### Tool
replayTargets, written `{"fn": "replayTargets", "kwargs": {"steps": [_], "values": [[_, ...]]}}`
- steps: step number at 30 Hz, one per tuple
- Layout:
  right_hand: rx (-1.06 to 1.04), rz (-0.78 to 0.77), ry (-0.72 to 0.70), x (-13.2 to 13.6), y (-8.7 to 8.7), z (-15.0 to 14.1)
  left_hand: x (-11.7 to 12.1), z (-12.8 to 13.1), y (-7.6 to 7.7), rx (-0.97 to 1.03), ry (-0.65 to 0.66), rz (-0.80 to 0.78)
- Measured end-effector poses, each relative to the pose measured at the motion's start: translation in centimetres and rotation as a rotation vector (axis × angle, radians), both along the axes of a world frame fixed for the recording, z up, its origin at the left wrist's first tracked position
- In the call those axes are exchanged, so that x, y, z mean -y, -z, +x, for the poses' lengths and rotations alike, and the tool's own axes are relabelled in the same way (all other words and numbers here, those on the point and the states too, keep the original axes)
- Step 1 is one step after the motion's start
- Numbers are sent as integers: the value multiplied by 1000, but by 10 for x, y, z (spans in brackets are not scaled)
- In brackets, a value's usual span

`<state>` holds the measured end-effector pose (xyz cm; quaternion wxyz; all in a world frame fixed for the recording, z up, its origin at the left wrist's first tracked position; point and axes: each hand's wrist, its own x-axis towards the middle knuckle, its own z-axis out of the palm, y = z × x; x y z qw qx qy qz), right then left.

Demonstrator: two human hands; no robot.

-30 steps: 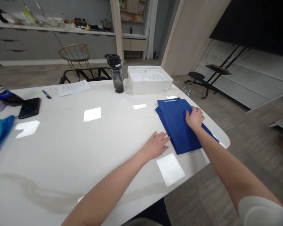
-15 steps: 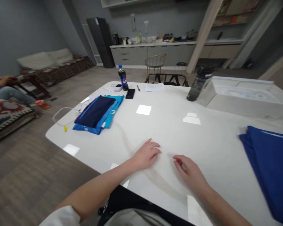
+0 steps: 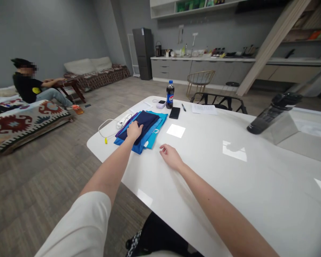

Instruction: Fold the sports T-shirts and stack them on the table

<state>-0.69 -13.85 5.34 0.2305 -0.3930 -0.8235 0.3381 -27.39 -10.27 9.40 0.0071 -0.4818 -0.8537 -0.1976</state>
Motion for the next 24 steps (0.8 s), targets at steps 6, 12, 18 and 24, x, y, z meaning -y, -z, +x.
{"fn": "replayTargets", "kwargs": {"steps": [6,12,18,24], "values": [[-94,-34,24,-24,-14,-39,9,0,-7,-23,30,153],[-154,224,83,-36,-27,-26,65,74,-10,-22,454,375],[227,281,104,-16,-26,47,110,143,22,67,617,425],[447,194,278,44,-10,142,45,162,53,198,137,241]]}}
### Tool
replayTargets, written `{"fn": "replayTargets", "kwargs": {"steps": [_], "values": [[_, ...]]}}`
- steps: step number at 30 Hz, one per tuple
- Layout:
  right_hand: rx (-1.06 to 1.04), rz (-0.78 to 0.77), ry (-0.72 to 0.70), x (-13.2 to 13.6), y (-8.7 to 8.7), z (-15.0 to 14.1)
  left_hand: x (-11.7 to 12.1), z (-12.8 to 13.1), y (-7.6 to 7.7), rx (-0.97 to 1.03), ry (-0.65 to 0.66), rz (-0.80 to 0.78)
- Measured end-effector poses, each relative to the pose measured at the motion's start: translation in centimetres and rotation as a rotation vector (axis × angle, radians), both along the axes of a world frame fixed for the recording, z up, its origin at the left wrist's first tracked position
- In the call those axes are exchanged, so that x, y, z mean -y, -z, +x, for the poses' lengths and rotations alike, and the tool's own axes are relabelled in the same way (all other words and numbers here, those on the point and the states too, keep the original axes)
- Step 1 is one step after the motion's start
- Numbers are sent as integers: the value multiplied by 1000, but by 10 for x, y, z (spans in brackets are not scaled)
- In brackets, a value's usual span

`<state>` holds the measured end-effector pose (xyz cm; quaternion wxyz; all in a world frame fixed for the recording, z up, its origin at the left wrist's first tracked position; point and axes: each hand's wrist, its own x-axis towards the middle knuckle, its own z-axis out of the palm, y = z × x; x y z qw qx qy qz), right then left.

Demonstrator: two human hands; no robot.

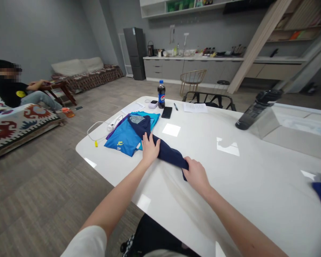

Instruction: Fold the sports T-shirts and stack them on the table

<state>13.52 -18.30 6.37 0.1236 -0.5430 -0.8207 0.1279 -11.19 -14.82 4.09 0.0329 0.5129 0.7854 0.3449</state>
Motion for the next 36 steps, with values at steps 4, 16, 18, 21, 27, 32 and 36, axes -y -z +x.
{"fn": "replayTargets", "kwargs": {"steps": [4,16,18,21,27,32,36], "values": [[70,-41,45,48,2,57,-50,52,11,45,30,-165],[60,-54,154,153,6,162,-57,296,11,-195,729,-110],[38,-71,125,159,4,167,-54,307,3,-218,658,-72],[-54,-129,60,162,-3,168,-66,306,-5,-91,585,-139],[-412,-269,119,138,-15,167,-91,271,3,938,425,-176],[-465,-235,260,75,5,174,-80,217,21,998,284,-140],[-365,-74,291,11,24,167,-78,183,21,497,363,89]]}}
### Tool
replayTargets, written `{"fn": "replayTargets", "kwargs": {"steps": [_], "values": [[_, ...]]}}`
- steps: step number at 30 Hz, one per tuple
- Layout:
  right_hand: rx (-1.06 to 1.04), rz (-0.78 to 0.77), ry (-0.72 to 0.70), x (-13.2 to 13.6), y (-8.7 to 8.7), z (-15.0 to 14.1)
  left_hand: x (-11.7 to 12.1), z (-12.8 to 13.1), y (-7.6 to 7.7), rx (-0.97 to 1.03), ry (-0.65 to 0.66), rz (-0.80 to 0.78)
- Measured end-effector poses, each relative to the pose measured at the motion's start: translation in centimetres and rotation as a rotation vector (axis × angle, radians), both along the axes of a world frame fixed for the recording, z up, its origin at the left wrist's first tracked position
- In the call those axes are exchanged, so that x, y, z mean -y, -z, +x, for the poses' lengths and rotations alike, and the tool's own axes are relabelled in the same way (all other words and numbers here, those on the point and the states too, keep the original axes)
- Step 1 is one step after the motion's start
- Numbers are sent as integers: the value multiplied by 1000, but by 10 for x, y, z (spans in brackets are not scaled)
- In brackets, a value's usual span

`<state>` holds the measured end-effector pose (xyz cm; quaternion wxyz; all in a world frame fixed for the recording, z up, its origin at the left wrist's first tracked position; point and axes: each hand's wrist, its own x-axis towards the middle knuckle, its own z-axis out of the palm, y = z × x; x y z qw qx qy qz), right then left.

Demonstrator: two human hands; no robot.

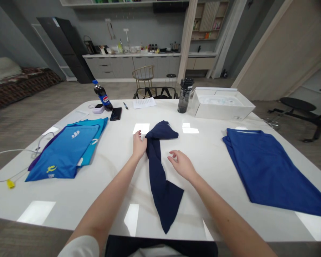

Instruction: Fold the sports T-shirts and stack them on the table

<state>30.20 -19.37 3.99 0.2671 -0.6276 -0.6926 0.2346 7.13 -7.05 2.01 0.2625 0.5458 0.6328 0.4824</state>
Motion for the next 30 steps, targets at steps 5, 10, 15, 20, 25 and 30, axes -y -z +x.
{"fn": "replayTargets", "kwargs": {"steps": [5,10,15,20,25,30], "values": [[293,90,-23,-43,8,-29,-13,9,-24,-487,555,132],[394,132,19,-42,12,-40,-37,26,-28,-239,372,-22],[320,135,37,-52,17,-36,-61,8,-11,476,112,-215],[249,129,92,-102,16,-42,-64,-16,-13,-3,-44,11],[207,120,89,-144,17,-45,-54,-14,-15,-463,320,135],[109,129,45,-149,26,-36,-49,1,-5,-510,275,14]]}}
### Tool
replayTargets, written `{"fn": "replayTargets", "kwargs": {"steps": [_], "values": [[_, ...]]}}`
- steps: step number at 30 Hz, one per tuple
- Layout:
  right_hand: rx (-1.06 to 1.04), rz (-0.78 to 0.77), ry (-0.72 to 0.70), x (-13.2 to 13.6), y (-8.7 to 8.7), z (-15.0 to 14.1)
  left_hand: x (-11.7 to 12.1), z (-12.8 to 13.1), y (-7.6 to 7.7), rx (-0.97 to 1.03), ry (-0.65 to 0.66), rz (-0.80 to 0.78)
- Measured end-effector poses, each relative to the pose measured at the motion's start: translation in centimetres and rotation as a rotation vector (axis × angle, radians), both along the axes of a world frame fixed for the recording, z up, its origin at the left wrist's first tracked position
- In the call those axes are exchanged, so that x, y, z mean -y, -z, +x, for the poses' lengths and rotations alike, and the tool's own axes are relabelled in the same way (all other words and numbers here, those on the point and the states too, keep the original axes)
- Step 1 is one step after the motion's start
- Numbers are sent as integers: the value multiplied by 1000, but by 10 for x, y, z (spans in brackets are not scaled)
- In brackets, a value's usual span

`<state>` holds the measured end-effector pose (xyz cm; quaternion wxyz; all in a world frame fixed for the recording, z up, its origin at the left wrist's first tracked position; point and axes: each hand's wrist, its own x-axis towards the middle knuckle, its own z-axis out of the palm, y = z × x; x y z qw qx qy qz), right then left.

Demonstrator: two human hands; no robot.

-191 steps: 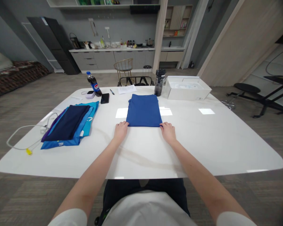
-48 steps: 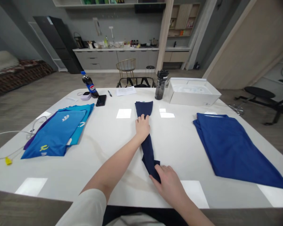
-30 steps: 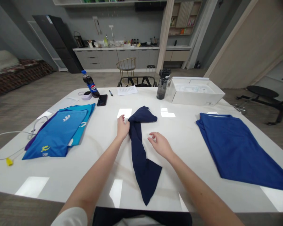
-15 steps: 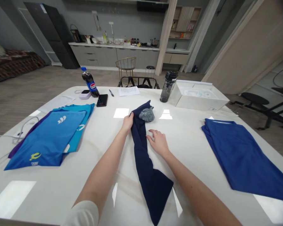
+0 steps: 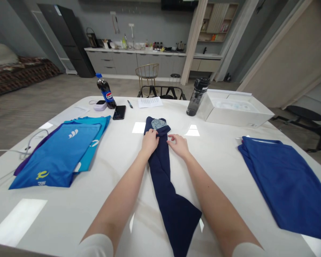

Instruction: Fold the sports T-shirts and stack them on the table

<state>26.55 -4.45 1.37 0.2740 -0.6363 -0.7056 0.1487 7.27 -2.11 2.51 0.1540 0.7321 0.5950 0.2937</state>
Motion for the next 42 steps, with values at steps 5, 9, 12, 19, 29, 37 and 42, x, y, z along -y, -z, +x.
{"fn": "replayTargets", "kwargs": {"steps": [5,9,12,19,29,37,42], "values": [[-118,11,21,-1,3,1,-22,-14,-7,872,-274,-87],[-102,-15,17,1,-2,-4,-41,-56,-11,1448,-476,-333],[-71,-51,-5,5,-7,-11,-42,-89,-9,1294,-693,-197],[-45,11,-83,-10,-18,-67,-28,-87,1,237,-299,78],[180,-10,13,-41,-25,-106,-27,-63,22,-99,-162,-154],[-110,6,571,-36,-21,97,-26,-62,18,-116,-80,-181],[-131,-17,768,-17,-15,144,-19,-39,7,-185,42,-2]]}}
